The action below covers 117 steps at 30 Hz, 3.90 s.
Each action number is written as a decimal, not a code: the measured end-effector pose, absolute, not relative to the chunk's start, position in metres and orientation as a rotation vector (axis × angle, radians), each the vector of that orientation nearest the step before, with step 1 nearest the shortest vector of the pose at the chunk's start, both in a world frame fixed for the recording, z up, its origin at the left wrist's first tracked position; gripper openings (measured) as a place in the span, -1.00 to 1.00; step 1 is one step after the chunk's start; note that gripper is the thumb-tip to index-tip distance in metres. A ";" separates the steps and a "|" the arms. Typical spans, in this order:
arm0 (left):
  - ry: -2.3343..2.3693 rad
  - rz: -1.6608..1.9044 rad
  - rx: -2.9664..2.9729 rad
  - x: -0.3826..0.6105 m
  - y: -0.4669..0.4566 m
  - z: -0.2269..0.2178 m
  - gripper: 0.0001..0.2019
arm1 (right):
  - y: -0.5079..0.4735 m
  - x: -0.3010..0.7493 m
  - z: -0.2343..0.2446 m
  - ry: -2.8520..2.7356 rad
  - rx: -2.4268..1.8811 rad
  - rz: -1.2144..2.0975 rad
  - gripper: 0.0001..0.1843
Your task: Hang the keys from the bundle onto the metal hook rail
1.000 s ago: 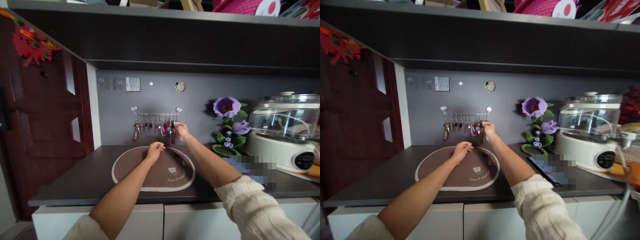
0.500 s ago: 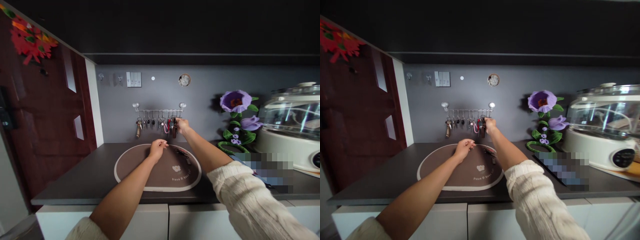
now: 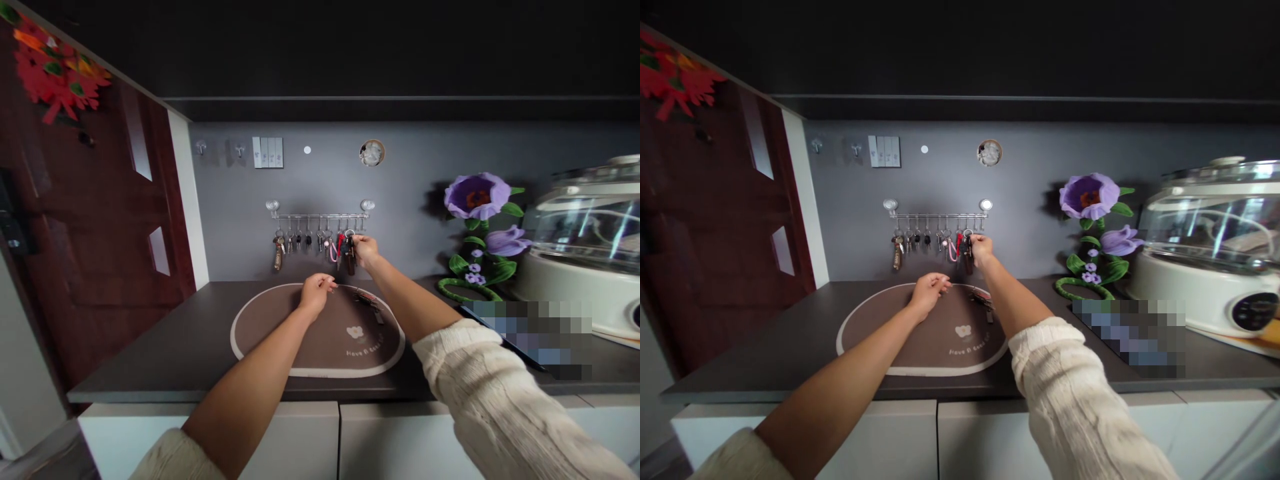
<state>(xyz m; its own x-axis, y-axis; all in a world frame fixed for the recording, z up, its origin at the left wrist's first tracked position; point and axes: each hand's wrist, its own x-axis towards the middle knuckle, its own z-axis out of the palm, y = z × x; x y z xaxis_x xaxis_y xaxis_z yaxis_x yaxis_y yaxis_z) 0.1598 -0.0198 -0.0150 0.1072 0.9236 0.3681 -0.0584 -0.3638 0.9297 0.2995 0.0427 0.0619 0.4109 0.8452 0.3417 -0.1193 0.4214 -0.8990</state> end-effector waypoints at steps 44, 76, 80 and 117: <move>0.889 0.983 2.264 0.167 -0.023 -0.007 -0.87 | -0.065 0.346 -0.003 -1.001 -0.986 0.866 -0.92; 0.825 0.769 2.626 0.156 -0.010 -0.012 -0.91 | -0.066 0.337 -0.003 -1.035 -1.148 0.977 -0.89; 0.828 0.860 2.479 0.155 -0.013 -0.008 -0.93 | -0.063 0.337 -0.005 -1.112 -1.110 0.977 -0.91; 0.617 1.325 1.608 0.168 -0.030 0.005 -0.77 | -0.070 0.321 -0.004 -1.416 -0.897 1.055 -0.74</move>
<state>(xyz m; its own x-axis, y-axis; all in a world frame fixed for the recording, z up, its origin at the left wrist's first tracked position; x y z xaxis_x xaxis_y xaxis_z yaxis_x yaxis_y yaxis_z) 0.1683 -0.0297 0.0051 0.2915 0.8318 0.4724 -0.1734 -0.4397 0.8813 0.3207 -0.0701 -0.0041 -0.1118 0.9413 0.3185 -0.0362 0.3164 -0.9479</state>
